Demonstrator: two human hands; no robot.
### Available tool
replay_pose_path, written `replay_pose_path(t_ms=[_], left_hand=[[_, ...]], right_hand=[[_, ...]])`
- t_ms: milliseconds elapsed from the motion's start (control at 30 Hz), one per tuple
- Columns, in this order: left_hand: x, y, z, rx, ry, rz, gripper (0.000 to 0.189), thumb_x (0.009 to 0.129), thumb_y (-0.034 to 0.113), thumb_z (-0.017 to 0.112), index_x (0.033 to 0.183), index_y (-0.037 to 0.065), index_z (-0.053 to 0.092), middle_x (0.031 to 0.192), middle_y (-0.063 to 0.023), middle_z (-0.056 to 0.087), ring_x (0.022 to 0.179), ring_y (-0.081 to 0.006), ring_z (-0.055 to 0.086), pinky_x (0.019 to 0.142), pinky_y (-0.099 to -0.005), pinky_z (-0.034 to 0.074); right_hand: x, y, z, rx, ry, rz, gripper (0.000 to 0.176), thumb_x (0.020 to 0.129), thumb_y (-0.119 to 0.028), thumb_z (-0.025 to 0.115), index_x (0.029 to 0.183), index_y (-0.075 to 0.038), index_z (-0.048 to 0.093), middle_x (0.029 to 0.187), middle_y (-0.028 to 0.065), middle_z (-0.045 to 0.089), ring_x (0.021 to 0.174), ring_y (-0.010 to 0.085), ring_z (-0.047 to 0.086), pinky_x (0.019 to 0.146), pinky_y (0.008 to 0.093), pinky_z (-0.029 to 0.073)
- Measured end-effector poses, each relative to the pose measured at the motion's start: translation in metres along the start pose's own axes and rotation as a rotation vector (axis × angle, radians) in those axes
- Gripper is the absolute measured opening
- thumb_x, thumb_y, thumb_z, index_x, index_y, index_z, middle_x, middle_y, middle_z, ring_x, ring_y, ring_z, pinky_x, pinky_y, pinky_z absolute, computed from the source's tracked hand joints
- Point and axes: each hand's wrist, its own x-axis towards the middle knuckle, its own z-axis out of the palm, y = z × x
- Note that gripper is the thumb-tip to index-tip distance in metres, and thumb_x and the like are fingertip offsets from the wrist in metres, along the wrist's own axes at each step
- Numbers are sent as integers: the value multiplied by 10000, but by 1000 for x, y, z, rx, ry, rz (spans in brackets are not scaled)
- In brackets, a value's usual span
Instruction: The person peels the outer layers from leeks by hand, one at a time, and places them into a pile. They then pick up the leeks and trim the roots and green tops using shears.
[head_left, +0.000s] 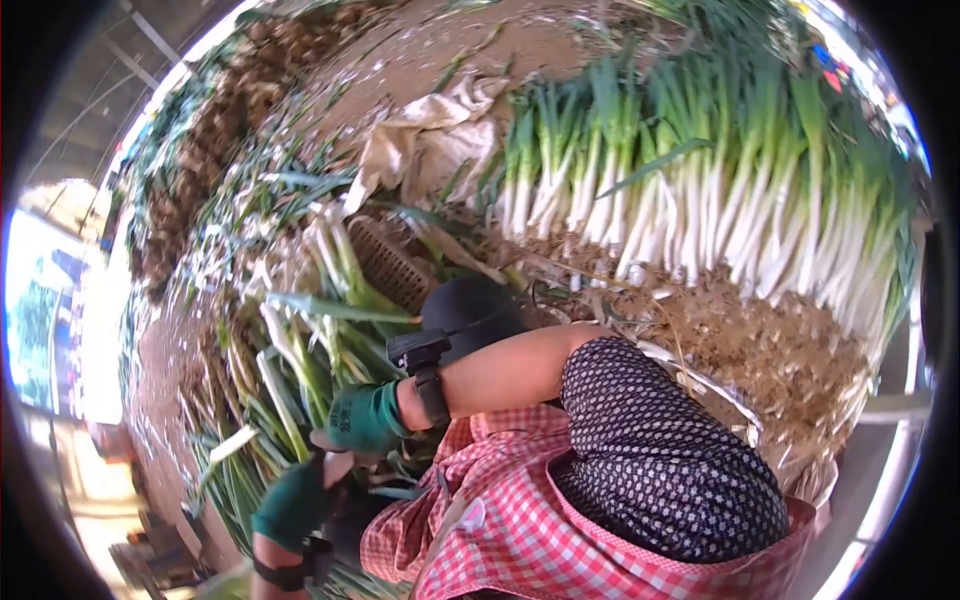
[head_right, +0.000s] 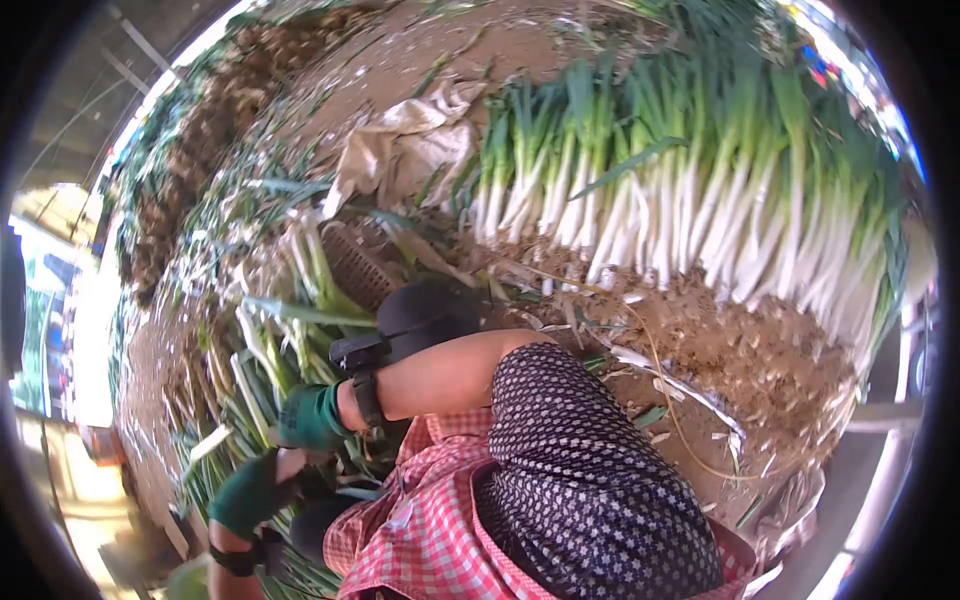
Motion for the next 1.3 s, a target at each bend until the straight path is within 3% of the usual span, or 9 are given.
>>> replay_pose_path(t_ms=[167,333,467,667,833,1067,1100,1167,1300], left_hand=[[75,107,-106,642,432,413,284,803,160,672,1077,91,639,826,-156,662,766,-387,641,681,-478,519],[157,293,-163,1052,1057,1183,551,756,90,663,1292,52,538,1052,-113,622,1016,-304,600,915,-441,467],[142,382,-149,880,1134,1113,682,776,181,716,1408,144,464,1259,-144,572,1112,-356,561,971,-450,447],[146,266,-97,574,744,756,587,815,188,701,1354,72,501,1225,-170,592,1084,-355,578,930,-457,446],[149,28,-14,310,692,304,585,792,192,736,1311,20,529,1175,-223,615,1039,-409,605,879,-471,487],[86,-137,121,-53,617,-254,445,825,312,710,1135,4,627,1002,-234,674,935,-389,659,780,-458,517],[86,-151,134,1,668,-276,426,831,319,703,1119,12,634,1000,-216,679,925,-389,658,782,-447,521],[90,-146,134,-164,690,-375,365,845,308,678,1080,30,652,962,-198,681,887,-380,658,761,-430,523],[148,-143,128,-289,829,-336,237,866,264,605,1032,106,667,854,-180,659,849,-380,647,732,-472,502]], right_hand=[[-89,13,-83,-569,976,232,202,773,-267,647,881,-100,609,631,82,580,552,292,601,508,440,465],[-249,-14,-212,-871,1191,631,239,761,-245,743,935,-123,634,659,48,609,531,199,610,488,335,509],[-401,18,-198,-849,1550,949,327,819,-277,745,1024,-38,659,742,68,690,524,115,623,447,240,501],[-627,134,-62,-19,2007,1570,544,754,-375,706,1155,-13,644,913,153,720,845,285,703,764,387,539],[-674,140,-30,243,1736,2081,653,724,-430,718,1228,-25,626,1224,171,650,1108,314,625,959,400,479],[-770,198,13,814,1920,1423,376,832,-217,705,1140,-3,683,1106,95,669,995,248,597,935,366,452],[-800,203,4,659,1712,1383,446,826,-269,708,1155,29,665,1139,124,663,1005,261,597,941,389,456],[-636,145,-70,-370,1200,2305,639,808,-385,708,1260,46,574,1210,195,640,1050,305,618,938,400,469],[-630,277,-96,21,996,1383,335,925,-226,580,1153,16,619,1097,203,665,1050,293,631,887,390,478]])
